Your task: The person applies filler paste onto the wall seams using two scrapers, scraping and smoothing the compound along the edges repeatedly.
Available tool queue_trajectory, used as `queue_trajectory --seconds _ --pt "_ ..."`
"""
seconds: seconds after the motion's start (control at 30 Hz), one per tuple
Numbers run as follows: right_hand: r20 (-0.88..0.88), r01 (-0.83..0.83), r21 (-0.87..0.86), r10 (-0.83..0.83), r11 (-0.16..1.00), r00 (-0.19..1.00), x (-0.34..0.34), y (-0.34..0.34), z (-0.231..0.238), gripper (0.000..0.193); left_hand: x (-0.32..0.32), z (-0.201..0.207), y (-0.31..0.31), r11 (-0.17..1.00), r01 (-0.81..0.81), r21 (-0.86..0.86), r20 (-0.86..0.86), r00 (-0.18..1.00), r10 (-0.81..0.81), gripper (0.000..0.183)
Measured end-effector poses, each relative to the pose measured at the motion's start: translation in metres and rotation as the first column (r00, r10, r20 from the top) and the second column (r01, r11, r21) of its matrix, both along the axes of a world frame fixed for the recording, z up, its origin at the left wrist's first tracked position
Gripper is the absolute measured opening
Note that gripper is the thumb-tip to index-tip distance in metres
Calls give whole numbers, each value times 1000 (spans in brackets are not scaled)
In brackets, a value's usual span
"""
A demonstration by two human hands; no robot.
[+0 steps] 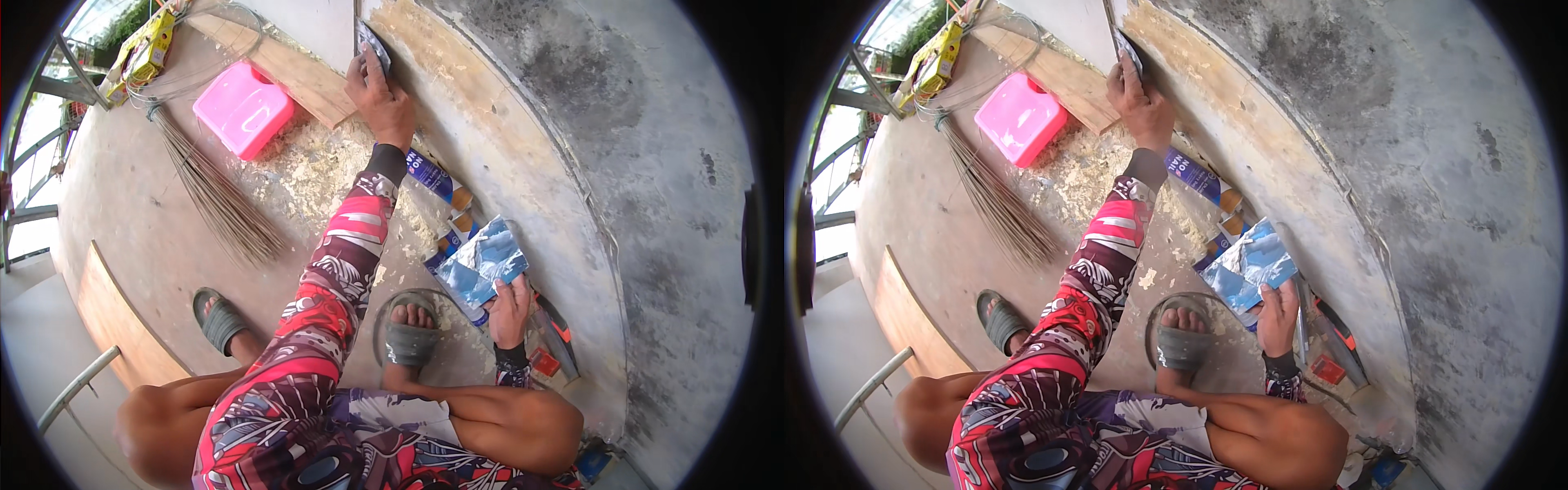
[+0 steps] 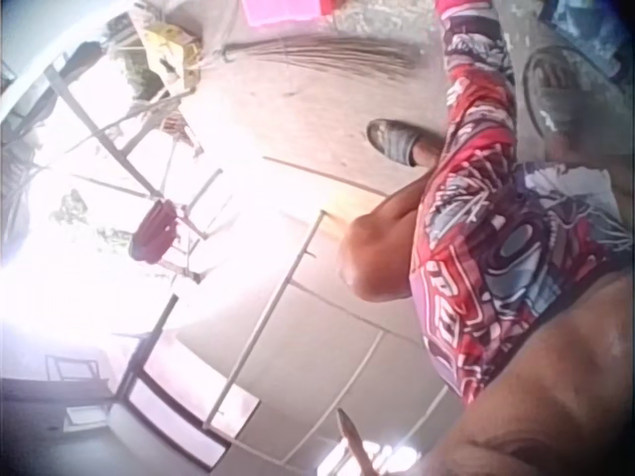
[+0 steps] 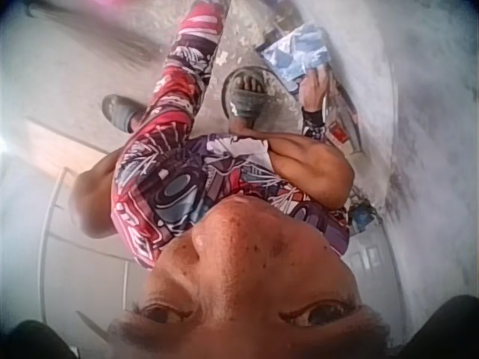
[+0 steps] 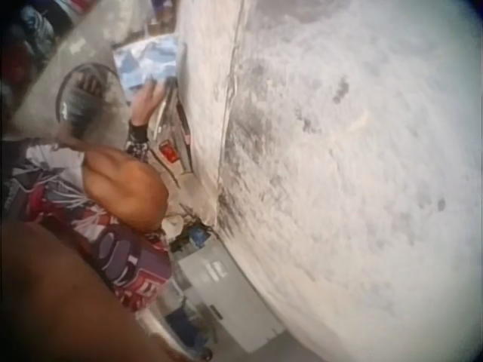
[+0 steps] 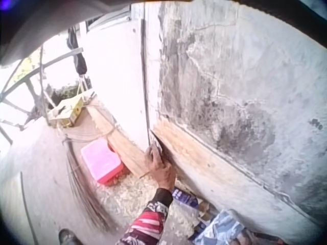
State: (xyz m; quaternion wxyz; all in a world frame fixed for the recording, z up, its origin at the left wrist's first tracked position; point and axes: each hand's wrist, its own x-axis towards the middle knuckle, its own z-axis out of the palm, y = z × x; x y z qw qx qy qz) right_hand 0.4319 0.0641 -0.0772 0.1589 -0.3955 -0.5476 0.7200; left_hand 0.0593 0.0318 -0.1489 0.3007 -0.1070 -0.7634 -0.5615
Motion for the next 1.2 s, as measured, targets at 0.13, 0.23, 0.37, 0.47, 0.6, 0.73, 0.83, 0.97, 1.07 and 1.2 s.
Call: queue_trajectory --seconds 0.13,0.23,0.37,0.47,0.6,0.73,0.83,0.97,1.07,1.2 --pt "3 -16 3 16 1000 1000 1 1 4 33 0 6 -3 982 -38 -184 22 999 42 77" --pt "19 -71 -34 72 997 997 3 4 -1 32 6 4 -8 988 -5 -151 -22 1000 2 62" --pt "-5 -51 -26 51 998 999 -5 -2 0 32 25 0 -24 986 107 -130 7 994 -107 57" --pt "34 -74 26 73 997 997 -4 -1 3 32 31 9 -31 993 81 85 19 996 -82 49" --pt "16 -64 -28 64 998 998 4 -1 -2 33 19 24 -29 983 119 142 106 985 -134 50" --pt "-23 -78 -70 77 994 997 4 0 0 38 25 27 -28 985 106 140 139 982 -125 48" --pt "-25 -94 -57 93 994 995 5 1 1 38 31 26 -27 976 119 183 239 958 -161 43" --pt "-3 -84 -35 84 996 996 8 1 -4 37 22 27 -22 981 115 154 197 970 -144 35" --pt "4 -112 -32 112 993 994 11 5 -5 37 19 38 -17 980 117 161 197 969 -148 30" --pt "-14 -105 -31 105 994 994 14 3 -7 38 7 61 -21 979 121 167 225 962 -157 25"
